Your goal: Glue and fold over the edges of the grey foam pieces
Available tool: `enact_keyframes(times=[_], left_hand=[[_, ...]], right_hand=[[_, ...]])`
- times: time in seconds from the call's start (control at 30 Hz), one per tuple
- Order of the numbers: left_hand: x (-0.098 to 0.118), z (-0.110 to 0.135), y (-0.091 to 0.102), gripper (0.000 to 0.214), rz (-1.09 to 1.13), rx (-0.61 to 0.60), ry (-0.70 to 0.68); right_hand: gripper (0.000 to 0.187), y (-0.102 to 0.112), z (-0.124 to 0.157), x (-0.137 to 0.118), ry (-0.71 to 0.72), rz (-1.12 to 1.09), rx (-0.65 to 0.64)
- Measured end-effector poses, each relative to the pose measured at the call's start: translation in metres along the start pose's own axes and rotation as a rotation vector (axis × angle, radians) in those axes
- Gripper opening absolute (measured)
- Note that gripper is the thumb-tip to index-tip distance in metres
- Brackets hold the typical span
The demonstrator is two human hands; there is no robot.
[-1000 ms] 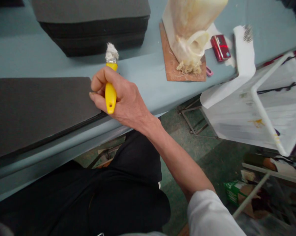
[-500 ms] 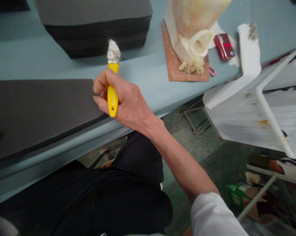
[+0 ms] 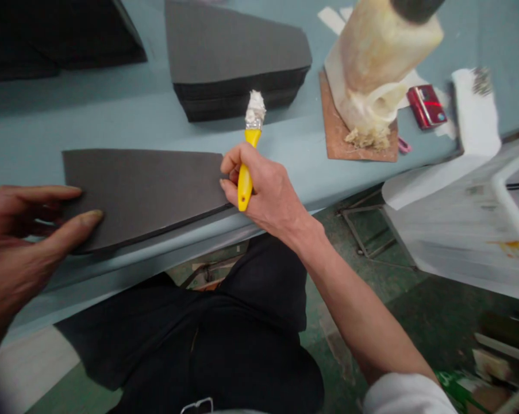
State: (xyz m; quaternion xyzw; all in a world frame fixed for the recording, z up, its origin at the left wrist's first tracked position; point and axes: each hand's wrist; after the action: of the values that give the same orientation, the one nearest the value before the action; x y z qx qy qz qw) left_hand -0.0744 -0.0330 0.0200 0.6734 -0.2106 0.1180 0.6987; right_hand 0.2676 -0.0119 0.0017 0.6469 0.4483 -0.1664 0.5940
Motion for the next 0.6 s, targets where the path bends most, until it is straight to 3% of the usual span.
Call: enact_keyframes(times=[0.3, 0.6], left_hand=[[0.005, 0.000, -0.001, 0.037, 0.120, 0.015, -0.025], [-0.006, 0.004, 0.002, 0.038, 0.084, 0.163, -0.121]], right_hand=[[0.017, 0.000, 0.005, -0.007, -0.054, 0.259, 0.073], [0.018, 0.004, 0.004, -0.020, 0.004, 0.422, 0.263]])
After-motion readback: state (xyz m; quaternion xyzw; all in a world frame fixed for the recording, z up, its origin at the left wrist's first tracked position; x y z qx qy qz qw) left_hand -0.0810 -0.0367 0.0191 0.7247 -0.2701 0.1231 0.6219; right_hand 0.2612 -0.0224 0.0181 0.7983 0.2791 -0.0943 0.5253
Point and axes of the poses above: each hand's wrist, its own z-axis away from the middle knuckle, its own y-axis out of the back of the hand, x = y × z, and after that the axes turned 9 degrees about -x, right-handed
